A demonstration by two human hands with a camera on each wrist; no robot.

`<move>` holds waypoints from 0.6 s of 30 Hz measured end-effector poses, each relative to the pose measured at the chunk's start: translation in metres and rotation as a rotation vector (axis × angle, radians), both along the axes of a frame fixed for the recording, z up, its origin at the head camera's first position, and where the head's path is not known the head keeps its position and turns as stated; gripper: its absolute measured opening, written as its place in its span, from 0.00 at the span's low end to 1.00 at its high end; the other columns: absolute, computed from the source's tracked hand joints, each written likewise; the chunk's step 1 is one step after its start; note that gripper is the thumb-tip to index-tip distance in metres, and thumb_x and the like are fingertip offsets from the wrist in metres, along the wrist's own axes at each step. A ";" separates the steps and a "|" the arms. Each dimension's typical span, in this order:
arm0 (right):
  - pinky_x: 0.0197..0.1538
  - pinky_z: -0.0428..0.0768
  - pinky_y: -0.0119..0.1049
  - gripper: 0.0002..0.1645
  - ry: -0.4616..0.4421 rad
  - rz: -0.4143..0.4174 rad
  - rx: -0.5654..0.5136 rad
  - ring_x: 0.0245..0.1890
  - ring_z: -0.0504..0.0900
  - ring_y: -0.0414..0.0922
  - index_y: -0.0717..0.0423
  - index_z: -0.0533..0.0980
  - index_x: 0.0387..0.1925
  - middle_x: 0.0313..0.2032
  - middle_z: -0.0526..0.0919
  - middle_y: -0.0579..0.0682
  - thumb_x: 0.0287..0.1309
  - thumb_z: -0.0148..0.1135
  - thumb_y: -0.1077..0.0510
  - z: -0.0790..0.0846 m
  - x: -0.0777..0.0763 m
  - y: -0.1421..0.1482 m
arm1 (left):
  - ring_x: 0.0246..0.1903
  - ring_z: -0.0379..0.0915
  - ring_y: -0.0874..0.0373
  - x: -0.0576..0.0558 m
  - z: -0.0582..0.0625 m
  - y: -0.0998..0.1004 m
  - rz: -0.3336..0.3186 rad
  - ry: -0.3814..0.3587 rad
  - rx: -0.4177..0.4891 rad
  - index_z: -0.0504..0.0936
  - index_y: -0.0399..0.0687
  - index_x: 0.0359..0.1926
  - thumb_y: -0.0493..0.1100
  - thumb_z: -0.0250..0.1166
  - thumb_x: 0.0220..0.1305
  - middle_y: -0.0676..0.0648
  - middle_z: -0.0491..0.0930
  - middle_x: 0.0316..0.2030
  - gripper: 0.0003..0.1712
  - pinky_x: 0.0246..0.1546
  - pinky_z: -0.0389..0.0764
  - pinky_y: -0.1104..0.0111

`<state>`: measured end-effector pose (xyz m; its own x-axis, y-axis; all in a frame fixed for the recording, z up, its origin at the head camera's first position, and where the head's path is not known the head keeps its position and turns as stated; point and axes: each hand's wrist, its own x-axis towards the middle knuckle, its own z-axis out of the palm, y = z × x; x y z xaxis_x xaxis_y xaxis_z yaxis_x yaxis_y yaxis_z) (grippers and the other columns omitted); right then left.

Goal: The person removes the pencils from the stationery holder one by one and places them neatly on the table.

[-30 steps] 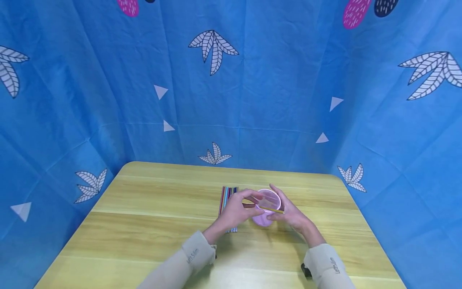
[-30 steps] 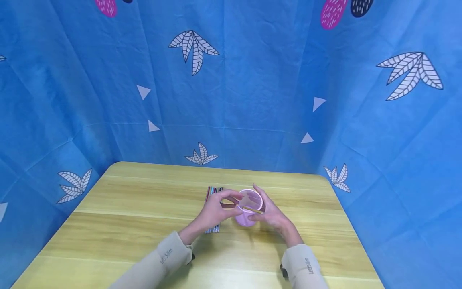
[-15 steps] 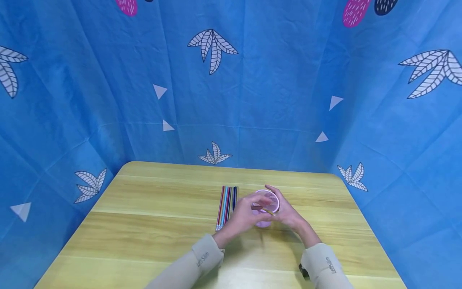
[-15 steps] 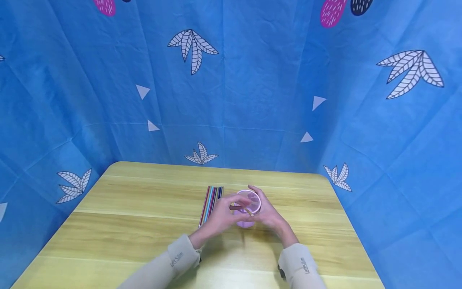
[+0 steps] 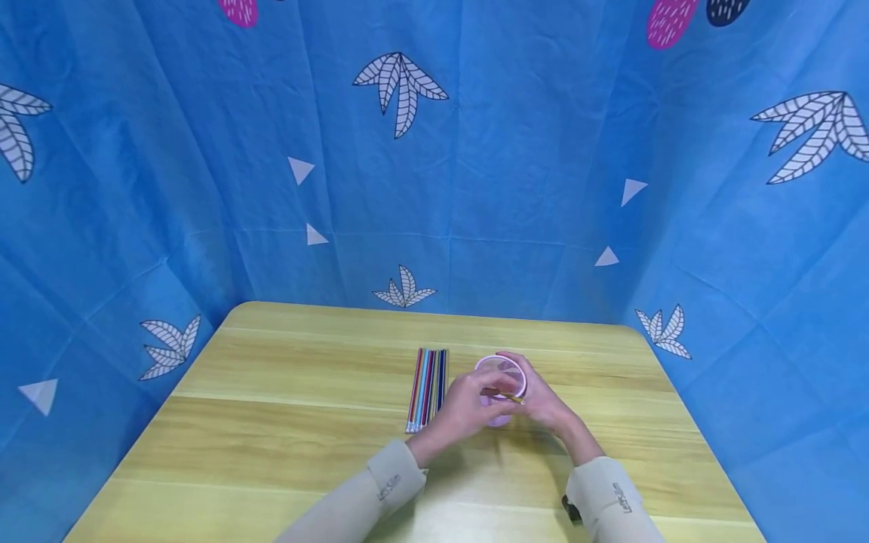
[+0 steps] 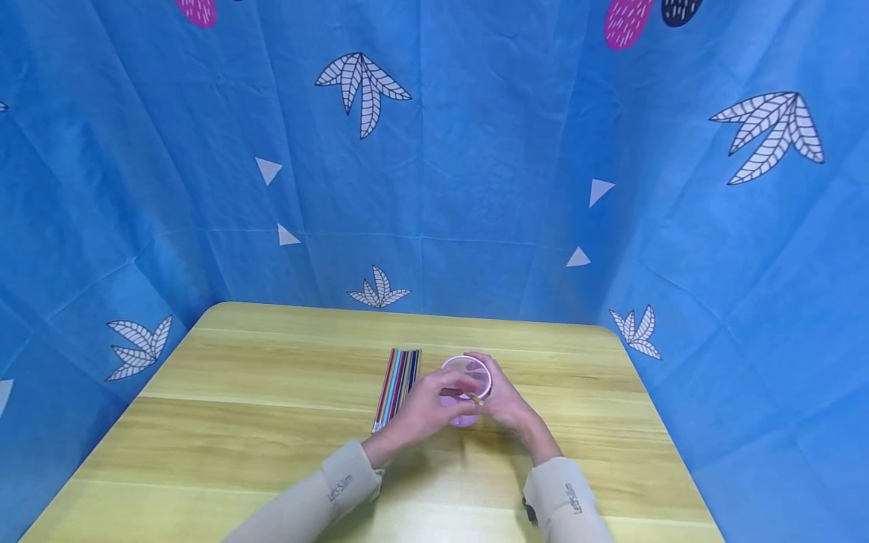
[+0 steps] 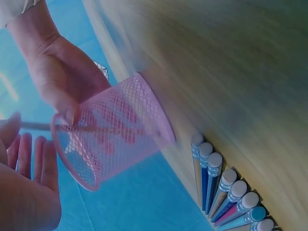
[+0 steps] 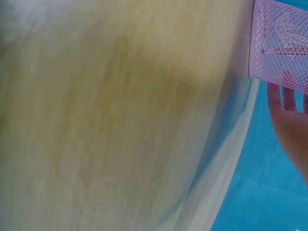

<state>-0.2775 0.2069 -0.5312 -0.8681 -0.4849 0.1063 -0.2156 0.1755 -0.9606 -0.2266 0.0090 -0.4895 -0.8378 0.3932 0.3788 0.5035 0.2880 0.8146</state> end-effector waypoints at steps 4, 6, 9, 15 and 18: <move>0.64 0.79 0.31 0.62 0.000 -0.032 0.037 0.62 0.79 0.49 0.53 0.55 0.78 0.68 0.71 0.64 0.47 0.81 0.66 0.000 0.000 -0.001 | 0.43 0.85 0.68 0.000 0.000 0.002 -0.001 0.018 -0.010 0.89 0.49 0.45 0.43 0.76 0.61 0.52 0.89 0.44 0.12 0.46 0.86 0.79; 0.64 0.79 0.31 0.60 -0.007 -0.046 0.055 0.63 0.77 0.52 0.50 0.56 0.77 0.68 0.73 0.62 0.47 0.80 0.65 0.000 0.000 -0.001 | 0.43 0.84 0.67 0.000 0.000 0.003 0.010 0.031 -0.018 0.89 0.49 0.44 0.42 0.75 0.62 0.52 0.89 0.43 0.09 0.45 0.85 0.81; 0.64 0.79 0.32 0.60 -0.022 -0.044 0.044 0.64 0.78 0.54 0.52 0.56 0.77 0.68 0.73 0.62 0.47 0.80 0.66 -0.001 0.000 -0.002 | 0.44 0.84 0.65 0.000 0.000 0.003 0.030 0.048 0.001 0.89 0.47 0.45 0.40 0.73 0.64 0.51 0.89 0.44 0.09 0.46 0.85 0.81; 0.65 0.80 0.32 0.64 -0.026 -0.038 0.021 0.64 0.78 0.56 0.55 0.55 0.78 0.69 0.73 0.61 0.43 0.82 0.68 -0.001 -0.001 -0.004 | 0.49 0.84 0.60 -0.004 -0.001 0.002 0.053 0.052 0.098 0.88 0.44 0.45 0.35 0.71 0.65 0.47 0.88 0.49 0.08 0.51 0.86 0.78; 0.65 0.80 0.35 0.63 -0.019 -0.039 0.019 0.65 0.77 0.58 0.53 0.57 0.77 0.69 0.72 0.62 0.42 0.82 0.69 0.000 -0.001 -0.004 | 0.49 0.85 0.57 -0.005 -0.001 0.001 0.050 0.054 0.143 0.87 0.42 0.46 0.32 0.70 0.65 0.45 0.87 0.49 0.09 0.51 0.87 0.76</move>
